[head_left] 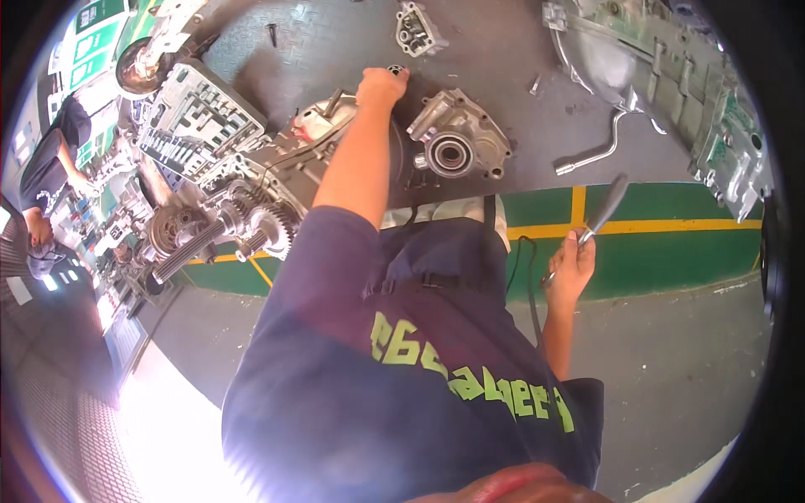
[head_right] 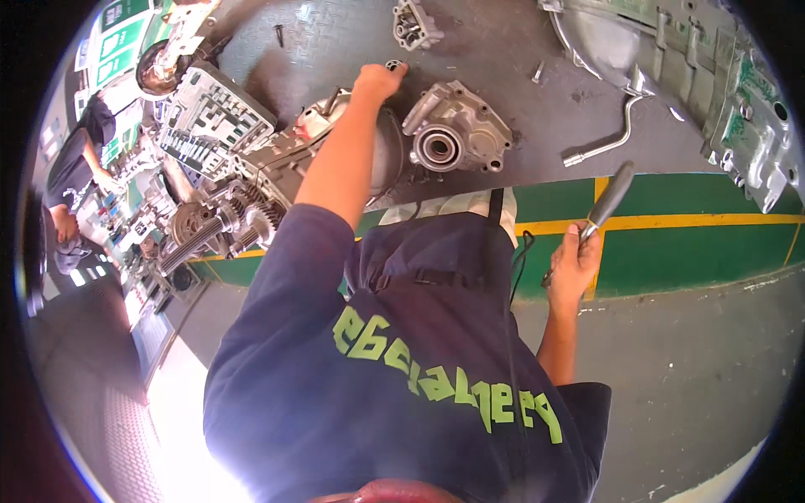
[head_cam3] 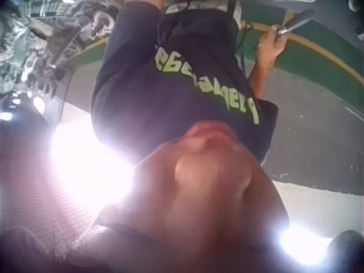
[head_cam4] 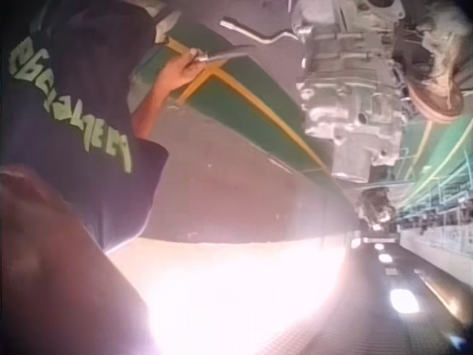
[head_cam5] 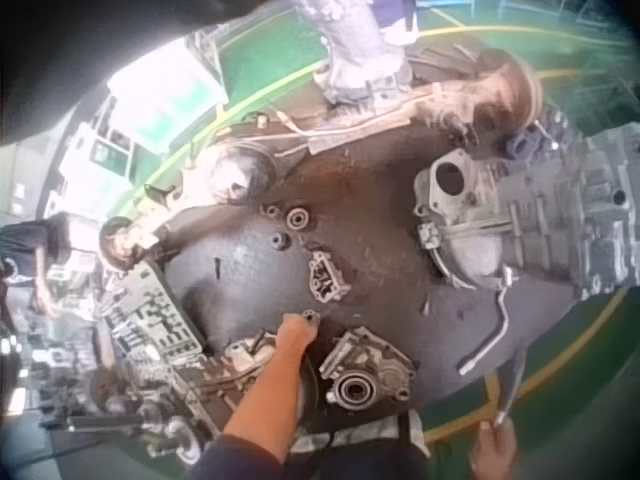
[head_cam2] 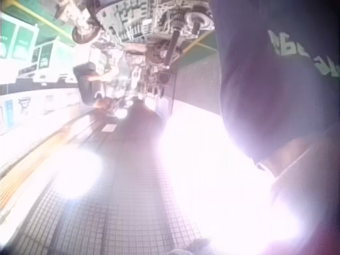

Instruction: The person disassembles and reassembles internal components of a gearbox by hand, removing a bearing and internal gears from the housing before placing the shaft and gears back into the casing.

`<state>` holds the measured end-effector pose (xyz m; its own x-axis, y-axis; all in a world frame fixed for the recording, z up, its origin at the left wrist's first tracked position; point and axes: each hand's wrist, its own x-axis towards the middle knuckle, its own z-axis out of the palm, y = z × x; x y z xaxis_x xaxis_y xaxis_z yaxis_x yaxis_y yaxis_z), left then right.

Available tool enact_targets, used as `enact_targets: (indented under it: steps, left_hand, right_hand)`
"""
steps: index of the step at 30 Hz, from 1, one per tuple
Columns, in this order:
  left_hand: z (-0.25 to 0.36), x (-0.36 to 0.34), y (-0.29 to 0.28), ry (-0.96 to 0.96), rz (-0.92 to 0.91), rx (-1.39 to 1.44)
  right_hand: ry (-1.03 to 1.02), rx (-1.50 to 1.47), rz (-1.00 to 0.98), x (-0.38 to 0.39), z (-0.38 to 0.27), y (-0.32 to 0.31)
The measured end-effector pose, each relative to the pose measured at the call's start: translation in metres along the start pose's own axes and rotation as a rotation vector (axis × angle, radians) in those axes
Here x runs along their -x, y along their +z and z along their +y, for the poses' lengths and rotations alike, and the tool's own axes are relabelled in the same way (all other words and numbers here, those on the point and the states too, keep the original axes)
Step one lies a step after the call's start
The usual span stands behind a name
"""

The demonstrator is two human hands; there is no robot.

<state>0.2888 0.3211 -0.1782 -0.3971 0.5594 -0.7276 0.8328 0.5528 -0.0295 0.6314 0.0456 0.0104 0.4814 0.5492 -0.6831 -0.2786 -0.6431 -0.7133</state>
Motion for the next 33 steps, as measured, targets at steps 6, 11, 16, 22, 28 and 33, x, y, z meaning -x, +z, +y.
enact_targets:
  steps: [6, 11, 16, 22, 28, 33]
  left_hand:
    - [0.017, -0.008, 0.021, 0.065, 0.015, -0.068]
    - [0.014, 0.077, -0.036, 0.128, -0.258, 1.196]
    - [-0.004, 0.234, -0.102, 0.667, -1.007, 1.951]
    - [-0.071, 0.329, -0.14, 1.04, -1.123, 1.74]
    - [-0.173, 0.394, -0.162, 1.047, -0.242, 1.595]
    - [-0.233, 0.377, -0.15, 0.601, 0.54, 1.308]
  right_hand:
    - [0.086, 0.001, 0.059, -0.009, 0.005, -0.032]
    - [0.045, -0.055, -0.008, -0.009, -0.013, -0.024]
    - [-0.04, -0.069, -0.112, -0.01, -0.022, -0.01]
    - [-0.193, 0.038, -0.248, 0.003, -0.04, 0.037]
    - [-0.222, 0.03, -0.321, 0.045, -0.041, 0.071]
    - [-0.193, 0.104, -0.394, 0.077, -0.027, 0.094]
